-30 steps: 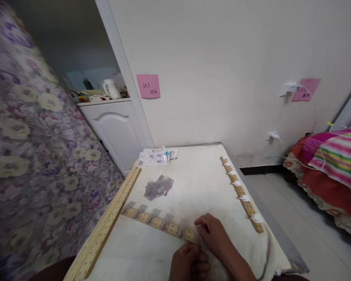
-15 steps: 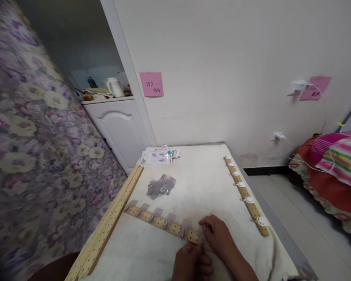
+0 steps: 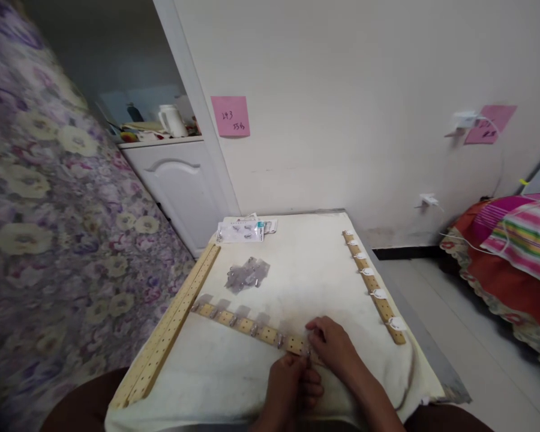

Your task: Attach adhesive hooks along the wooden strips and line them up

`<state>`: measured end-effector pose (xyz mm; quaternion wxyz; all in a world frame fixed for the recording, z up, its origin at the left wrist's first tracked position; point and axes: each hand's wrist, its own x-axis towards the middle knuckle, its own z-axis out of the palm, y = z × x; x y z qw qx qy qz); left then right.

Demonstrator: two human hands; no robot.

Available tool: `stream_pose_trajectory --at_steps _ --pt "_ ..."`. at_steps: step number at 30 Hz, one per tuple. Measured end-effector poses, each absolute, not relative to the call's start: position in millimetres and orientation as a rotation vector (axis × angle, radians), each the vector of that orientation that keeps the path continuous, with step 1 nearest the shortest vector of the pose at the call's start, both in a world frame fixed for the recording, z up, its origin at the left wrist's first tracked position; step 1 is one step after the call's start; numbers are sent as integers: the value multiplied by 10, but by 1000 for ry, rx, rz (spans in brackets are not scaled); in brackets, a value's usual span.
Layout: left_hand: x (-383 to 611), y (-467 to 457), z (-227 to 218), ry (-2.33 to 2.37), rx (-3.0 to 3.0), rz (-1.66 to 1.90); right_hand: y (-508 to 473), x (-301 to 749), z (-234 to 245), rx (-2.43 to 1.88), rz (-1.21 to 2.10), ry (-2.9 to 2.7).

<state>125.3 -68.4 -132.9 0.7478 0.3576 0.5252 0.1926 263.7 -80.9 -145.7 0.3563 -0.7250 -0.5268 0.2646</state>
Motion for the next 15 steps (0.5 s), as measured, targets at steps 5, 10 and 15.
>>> stream_pose_trajectory --at_steps 5,10,15 --pt "1262 -683 -1363 1169 796 405 -827 2635 -1398 -1864 724 -1338" --pt "1267 -676 -1414 1154 801 413 -841 2629 -1364 -1863 754 -1316" --pt "1276 -679 -1397 1175 811 403 -832 2648 -1405 -1852 784 -1313"
